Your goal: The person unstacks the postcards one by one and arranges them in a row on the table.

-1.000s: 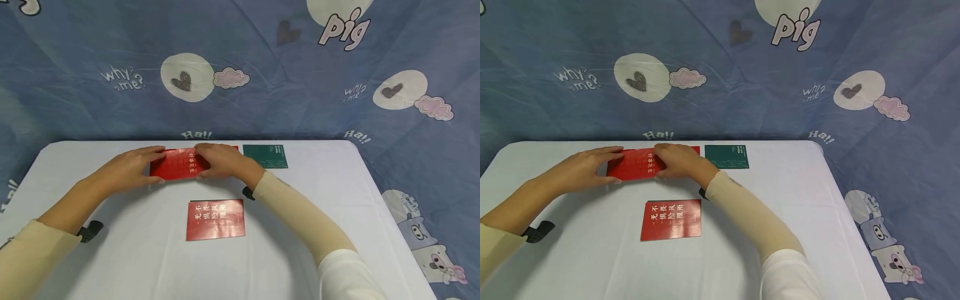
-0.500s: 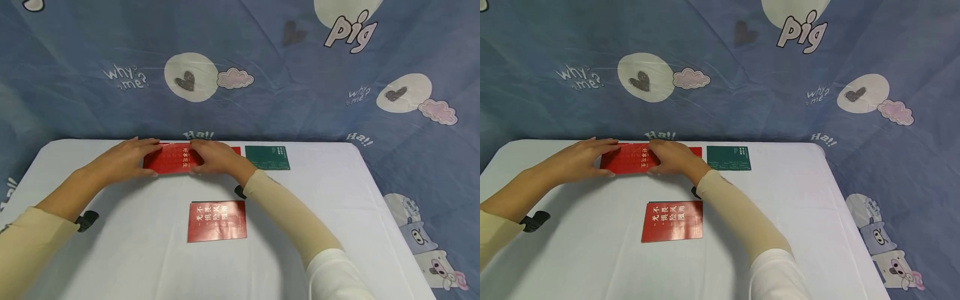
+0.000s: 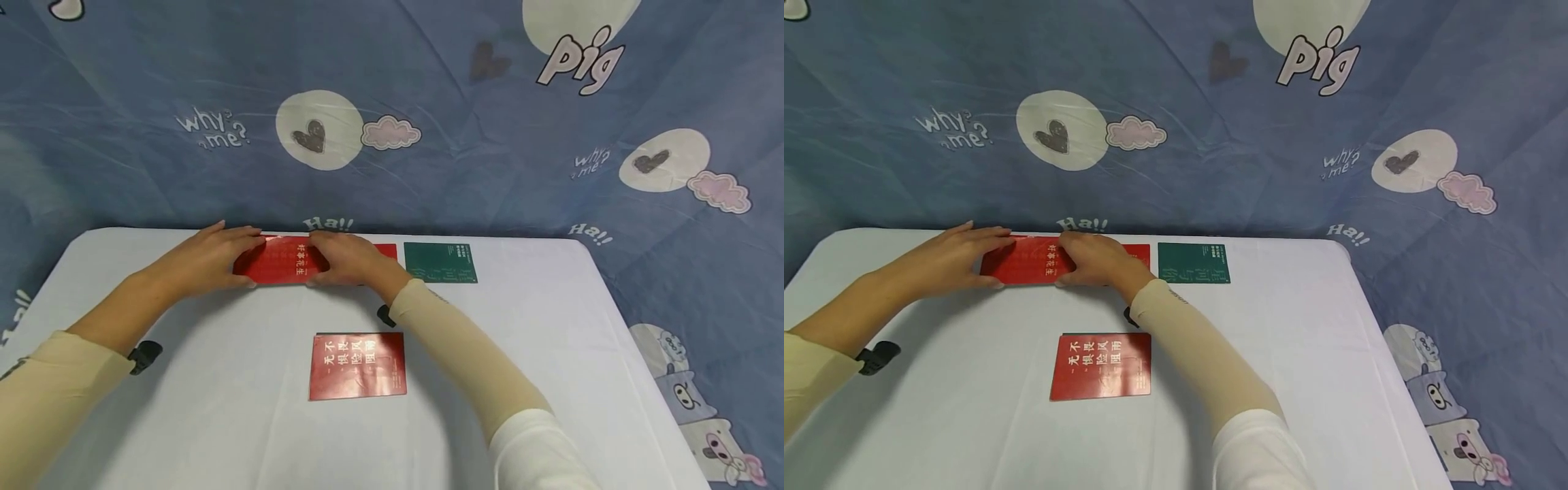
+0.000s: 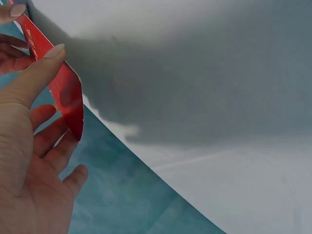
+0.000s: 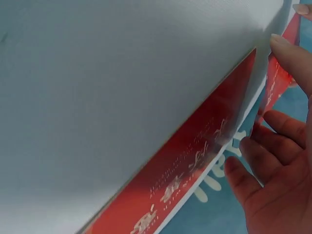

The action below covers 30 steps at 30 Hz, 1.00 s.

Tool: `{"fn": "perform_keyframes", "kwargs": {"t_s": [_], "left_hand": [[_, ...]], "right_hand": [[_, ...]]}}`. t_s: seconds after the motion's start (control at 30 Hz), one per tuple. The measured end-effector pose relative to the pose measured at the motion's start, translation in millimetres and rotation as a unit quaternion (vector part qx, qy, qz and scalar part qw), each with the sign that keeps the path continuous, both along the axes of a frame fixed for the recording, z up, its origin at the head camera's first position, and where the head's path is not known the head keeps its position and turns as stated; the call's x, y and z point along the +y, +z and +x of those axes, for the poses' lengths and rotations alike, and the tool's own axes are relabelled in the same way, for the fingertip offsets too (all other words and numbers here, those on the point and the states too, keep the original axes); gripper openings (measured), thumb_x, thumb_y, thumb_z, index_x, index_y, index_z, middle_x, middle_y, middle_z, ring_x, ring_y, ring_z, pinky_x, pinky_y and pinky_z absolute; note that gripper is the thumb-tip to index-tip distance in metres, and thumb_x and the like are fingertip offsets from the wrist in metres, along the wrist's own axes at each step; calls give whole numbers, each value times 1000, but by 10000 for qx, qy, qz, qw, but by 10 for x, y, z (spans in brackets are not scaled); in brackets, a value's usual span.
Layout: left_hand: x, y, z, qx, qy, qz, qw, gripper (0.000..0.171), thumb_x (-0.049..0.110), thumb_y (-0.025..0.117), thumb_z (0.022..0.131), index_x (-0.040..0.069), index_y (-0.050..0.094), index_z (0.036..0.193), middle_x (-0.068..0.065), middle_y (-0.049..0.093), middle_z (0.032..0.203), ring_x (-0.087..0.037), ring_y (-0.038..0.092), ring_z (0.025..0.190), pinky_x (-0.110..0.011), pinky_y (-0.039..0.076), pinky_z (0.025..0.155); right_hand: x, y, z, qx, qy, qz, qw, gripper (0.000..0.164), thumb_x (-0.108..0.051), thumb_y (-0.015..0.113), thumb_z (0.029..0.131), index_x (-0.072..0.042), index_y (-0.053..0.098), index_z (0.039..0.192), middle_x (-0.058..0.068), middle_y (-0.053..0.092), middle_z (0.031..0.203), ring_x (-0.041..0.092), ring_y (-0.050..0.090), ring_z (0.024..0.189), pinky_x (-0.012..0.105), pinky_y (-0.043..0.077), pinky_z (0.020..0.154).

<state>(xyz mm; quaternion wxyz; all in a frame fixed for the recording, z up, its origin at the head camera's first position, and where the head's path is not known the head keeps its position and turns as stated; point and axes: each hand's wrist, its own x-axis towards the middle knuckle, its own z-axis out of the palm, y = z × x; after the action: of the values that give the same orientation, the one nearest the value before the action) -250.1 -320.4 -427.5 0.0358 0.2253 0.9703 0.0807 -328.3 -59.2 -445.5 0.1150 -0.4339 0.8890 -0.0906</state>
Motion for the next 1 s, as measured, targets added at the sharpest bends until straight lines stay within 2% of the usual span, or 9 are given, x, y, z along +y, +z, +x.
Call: {"fn": "perform_keyframes", "kwargs": {"t_s": [0.2,0.43,0.77,1.0], "left_hand": [[-29,-32,-13,21,13,-86,10000,88,25,98,71,-10,57,141,-31,57,142,-49,51,133,-73,31,113],[-38,-52,-45,97,-53,-122,9999,89,22,99,70,-8,56,143,-30,60,139,-48,53,131,-72,34,112],[2,-59,-84,-135,157,72,9998,89,19,98,72,-7,54,145,-28,60,138,-46,56,125,-69,38,111],[9,-75,-66,-410,474,62,9980,86,21,95,76,-7,53,146,-27,61,135,-44,57,119,-64,53,97]], "right_hand": [[-48,-50,-7,-202,-59,-125,9997,66,-47,79,91,-15,53,143,-5,62,118,9,57,104,25,50,85],[-72,-85,8,-113,-183,-7,9998,67,-49,77,91,-16,53,144,-5,64,118,9,58,104,26,51,88],[-50,-73,12,26,-160,-2,9999,69,-50,77,91,-14,53,145,-4,63,125,10,56,109,24,50,92],[-41,-57,24,-85,-119,-98,9998,63,-49,79,91,-15,57,139,-4,61,121,9,55,106,24,50,86]]}}
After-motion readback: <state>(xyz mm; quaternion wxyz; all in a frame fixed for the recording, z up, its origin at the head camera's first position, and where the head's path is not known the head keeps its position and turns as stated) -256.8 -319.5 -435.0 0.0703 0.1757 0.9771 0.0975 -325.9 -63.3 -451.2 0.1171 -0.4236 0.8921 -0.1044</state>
